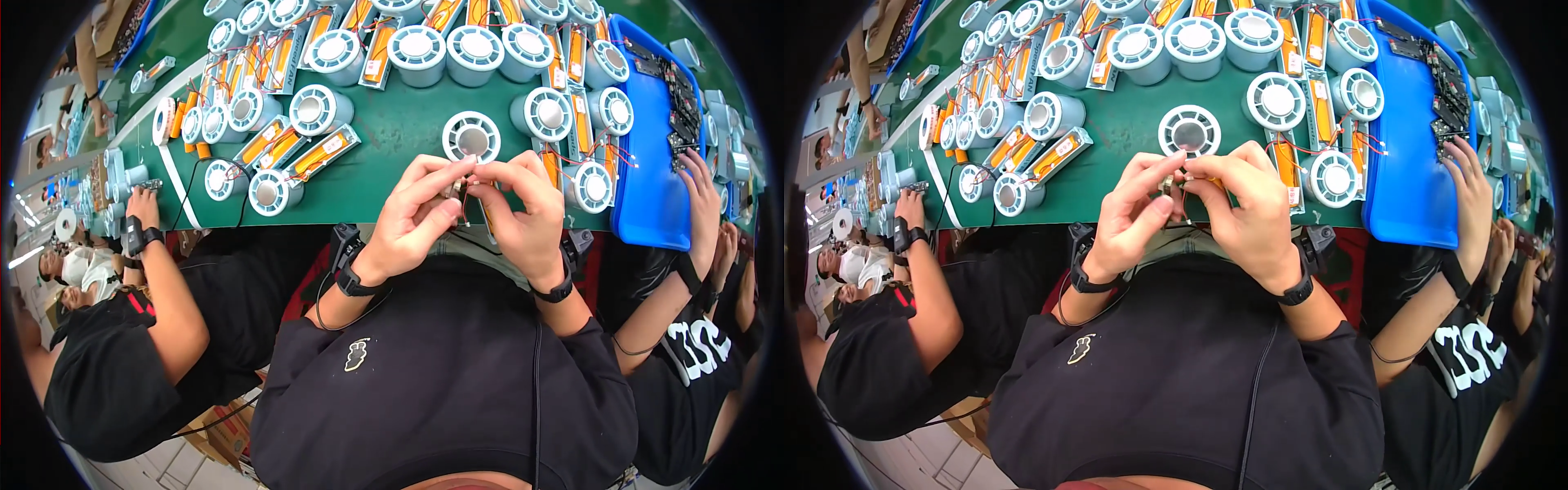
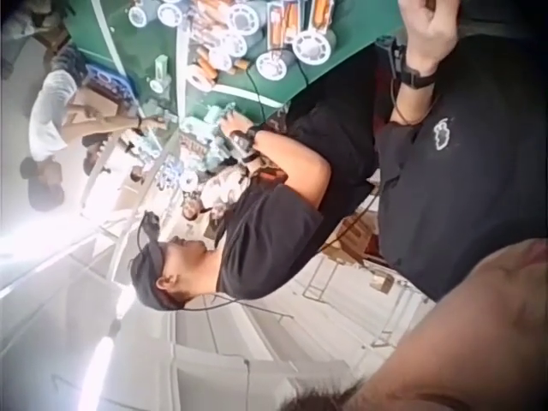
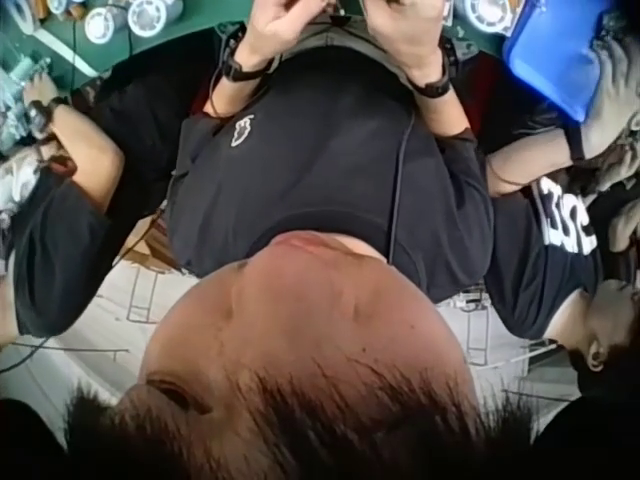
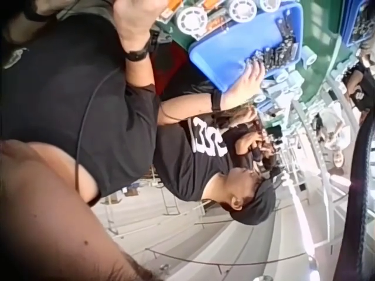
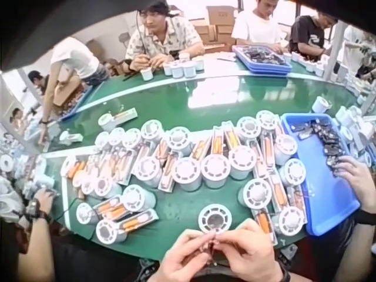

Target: The person assembles handheld fans by connecting battery wires to a circuit board and fitting the board into the fan housing. They then set the assembled unit on the table and repeat the process with another fan.

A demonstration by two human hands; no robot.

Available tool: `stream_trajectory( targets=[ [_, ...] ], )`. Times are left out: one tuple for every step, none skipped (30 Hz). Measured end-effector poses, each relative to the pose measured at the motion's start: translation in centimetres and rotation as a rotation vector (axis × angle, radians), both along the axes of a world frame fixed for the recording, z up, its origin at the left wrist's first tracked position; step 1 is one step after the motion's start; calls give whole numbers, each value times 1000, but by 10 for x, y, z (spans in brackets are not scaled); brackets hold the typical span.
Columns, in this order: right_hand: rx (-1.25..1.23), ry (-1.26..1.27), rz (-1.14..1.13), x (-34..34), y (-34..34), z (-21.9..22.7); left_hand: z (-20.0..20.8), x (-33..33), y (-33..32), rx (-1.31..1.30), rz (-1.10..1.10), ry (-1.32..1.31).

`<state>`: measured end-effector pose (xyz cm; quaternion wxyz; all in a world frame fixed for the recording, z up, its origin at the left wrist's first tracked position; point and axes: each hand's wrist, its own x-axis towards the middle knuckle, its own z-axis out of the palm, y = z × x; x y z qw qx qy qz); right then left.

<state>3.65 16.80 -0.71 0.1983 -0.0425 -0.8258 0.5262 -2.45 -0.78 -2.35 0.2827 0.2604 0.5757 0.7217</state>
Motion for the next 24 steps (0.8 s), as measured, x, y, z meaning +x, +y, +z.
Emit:
stream_trajectory(
  targets=[
    [-11, 11, 19, 3, 0, 0, 2, 3, -2, -47, 19, 34],
    [49, 53, 65, 4, 4, -1, 7, 4, -6, -111, 57, 88],
    [102, 110, 107, -2, 4, -5, 5, 2, -4, -91, 71, 123],
    [153, 98, 104, -2, 3, -7, -2, 1, -2, -90, 103, 169],
    [199, 97, 97, -1, 5, -9, -10, 0, -1, -102, 67, 66],
    [257, 98, 71, 0, 4, -8, -5, -3, 4, -93, 61, 76],
    [317, 119, 52, 4, 3, -12, -4, -2, 4, -110, 69, 125],
    [405, 122, 3, 4, 2, -11, -2, -5, 5, -100, 46, 159],
    [375, 161, 44, 1, -4, -15, 0, -4, -1, -131, 96, 187],
    [389, 186, 40, 0, -5, -14, 4, -1, -1, -131, 104, 130],
    [417, 201, 22, 0, -3, -15, 4, 1, 3, -117, 96, 68],
    [450, 214, 0, -3, -1, -15, 3, 0, 5, -96, 84, 4],
    [460, 223, 9, -8, -1, -14, 3, -3, 3, -84, 94, 9],
    [442, 209, 39, -9, 0, -11, 3, -4, 2, -104, 88, 57],
    [427, 195, 67, -10, 0, -8, 3, -5, -1, -121, 81, 106],
    [413, 180, 94, -9, 0, -5, 4, -4, -3, -136, 73, 155],
    [437, 178, 77, -10, 0, -5, 3, -4, -3, -111, 57, 158],
    [409, 175, 83, -10, -2, -3, 4, -4, -2, -73, 44, 36],
    [379, 172, 89, -9, -4, -2, 5, -3, -2, -37, 30, -87],
    [346, 173, 94, -11, -5, -1, 6, -4, -3, -7, 13, -207],
    [364, 172, 79, -12, -4, 0, 4, -5, -3, 8, -4, -204],
    [362, 172, 97, -13, -3, 1, 0, -6, -3, -1, -23, -186],
    [359, 168, 117, -13, -1, 0, -3, -8, -3, -10, -40, -172],
    [355, 162, 137, -14, 1, -1, -5, -9, -4, -21, -57, -160]
  ],
)
